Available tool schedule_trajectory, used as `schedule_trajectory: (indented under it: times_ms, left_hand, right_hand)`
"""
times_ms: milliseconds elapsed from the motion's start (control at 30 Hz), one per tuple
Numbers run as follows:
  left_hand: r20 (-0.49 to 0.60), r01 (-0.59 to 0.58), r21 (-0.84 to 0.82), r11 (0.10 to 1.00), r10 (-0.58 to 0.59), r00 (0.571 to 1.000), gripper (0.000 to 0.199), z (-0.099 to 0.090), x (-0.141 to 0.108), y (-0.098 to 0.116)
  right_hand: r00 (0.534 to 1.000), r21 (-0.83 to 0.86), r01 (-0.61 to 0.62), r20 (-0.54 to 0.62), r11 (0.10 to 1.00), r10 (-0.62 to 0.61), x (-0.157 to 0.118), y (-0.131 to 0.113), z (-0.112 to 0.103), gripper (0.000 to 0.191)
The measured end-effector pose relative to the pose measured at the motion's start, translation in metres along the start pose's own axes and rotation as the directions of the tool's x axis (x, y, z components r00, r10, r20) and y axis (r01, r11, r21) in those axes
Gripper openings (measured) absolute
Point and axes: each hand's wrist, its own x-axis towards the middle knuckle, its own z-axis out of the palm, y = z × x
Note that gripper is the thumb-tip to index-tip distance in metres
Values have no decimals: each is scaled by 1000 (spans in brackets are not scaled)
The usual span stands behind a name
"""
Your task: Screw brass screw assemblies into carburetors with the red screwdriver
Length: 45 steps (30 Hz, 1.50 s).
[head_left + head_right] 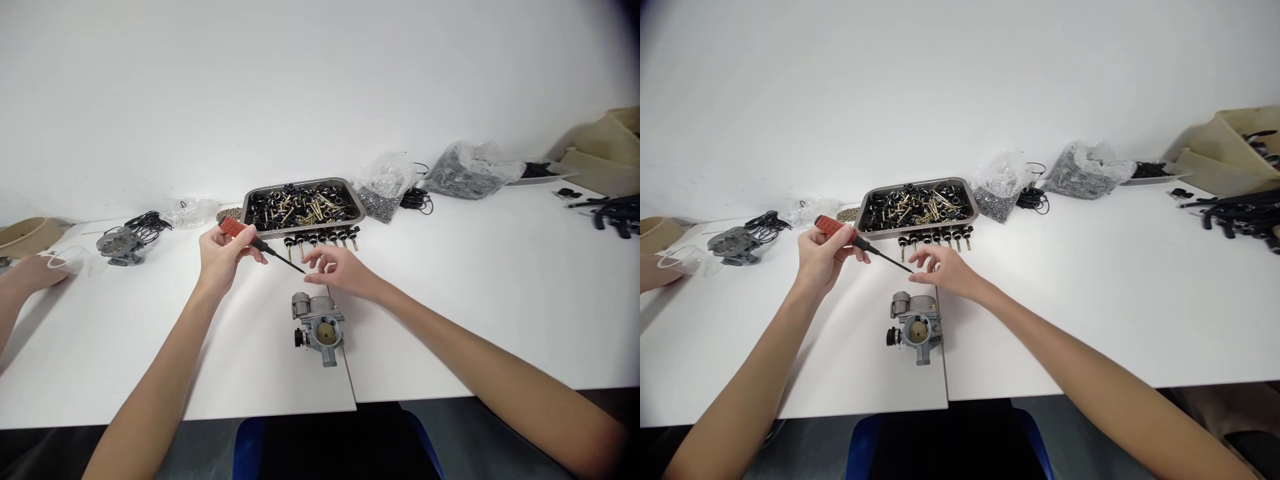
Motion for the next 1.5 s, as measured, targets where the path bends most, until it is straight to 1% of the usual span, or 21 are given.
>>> schedule_trajectory:
  times_ms: [67, 133, 167, 233, 267, 300, 367, 433, 500, 567, 633, 733, 867, 933, 967, 1067, 1133, 1267, 1400, 1433, 1500]
  left_hand:
    - [-17, -21, 9, 1000, 21, 1000, 29, -4, 2, 2]
    - [-45, -49, 15, 999, 50, 998, 29, -9, 4, 7]
    - [-58, -63, 20, 998, 64, 996, 29, -13, 5, 11]
    - [-83, -93, 39, 995, 96, 992, 28, -22, 8, 20]
    - [-92, -109, 53, 993, 114, 989, 28, -26, 9, 26]
    - [-99, -129, 69, 989, 136, 986, 28, -30, 11, 32]
    - [-102, -181, 102, 978, 191, 976, 27, -37, 14, 48]
    - [-90, -248, 132, 960, 261, 961, 27, -40, 18, 66]
    - [-69, -320, 152, 935, 333, 940, 28, -38, 23, 87]
    - [-31, -391, 159, 906, 401, 916, 30, -31, 26, 107]
    - [25, -448, 165, 879, 451, 892, 29, -20, 29, 122]
    - [117, -513, 156, 844, 500, 858, 24, -2, 30, 136]
    - [217, -578, 72, 813, 553, 804, 23, 19, 27, 135]
    - [255, -584, 36, 811, 558, 790, 21, 26, 22, 131]
    - [263, -574, 35, 818, 547, 795, 19, 30, 20, 128]
    - [250, -505, 81, 859, 473, 845, 20, 38, 11, 120]
    - [251, -466, 89, 880, 433, 866, 23, 43, 6, 117]
    - [360, -409, 84, 909, 355, 863, 37, 53, 0, 112]
    - [495, -375, 137, 917, 265, 827, 53, 63, -5, 106]
    - [523, -396, 121, 910, 281, 805, 57, 65, -6, 103]
    - [577, -466, 59, 883, 350, 737, 60, 69, -9, 96]
  right_hand:
    - [999, 6, -1, -39, 1000, 1, 0, -3, -7, 31]
    - [999, 37, -16, -43, 999, 17, -1, -9, -15, 31]
    - [1000, 58, -21, -12, 998, 22, -2, -14, -19, 31]
    - [990, 77, -8, 140, 997, -2, -6, -26, -26, 29]
    - [968, 66, 17, 247, 998, -33, -9, -33, -29, 29]
    - [930, 40, 54, 361, 998, -65, -13, -40, -30, 33]
    - [836, -15, 121, 541, 993, -94, -20, -51, -30, 58]
    - [769, -50, 155, 634, 987, -88, -27, -57, -26, 83]
    - [734, -83, 185, 674, 979, -81, -33, -57, -20, 92]
    - [734, -133, 212, 676, 968, -68, -36, -53, -13, 89]
    - [757, -168, 227, 650, 959, -65, -38, -49, -7, 83]
    - [768, -167, 245, 634, 955, -86, -38, -48, -3, 74]
    - [743, -174, 253, 665, 952, -76, -35, -52, -4, 58]
    - [737, -171, 262, 671, 950, -82, -34, -52, -5, 51]
    - [736, -167, 267, 671, 949, -89, -34, -52, -6, 50]
    - [736, -162, 288, 668, 944, -110, -34, -49, -6, 51]
    - [733, -158, 306, 669, 939, -126, -34, -46, -6, 50]
    - [723, -147, 332, 675, 932, -151, -33, -42, -5, 49]
    - [730, -131, 318, 665, 939, -154, -32, -41, -4, 49]
    - [731, -121, 317, 664, 941, -161, -32, -41, -4, 49]
    - [724, -103, 318, 668, 942, -171, -32, -40, -3, 47]
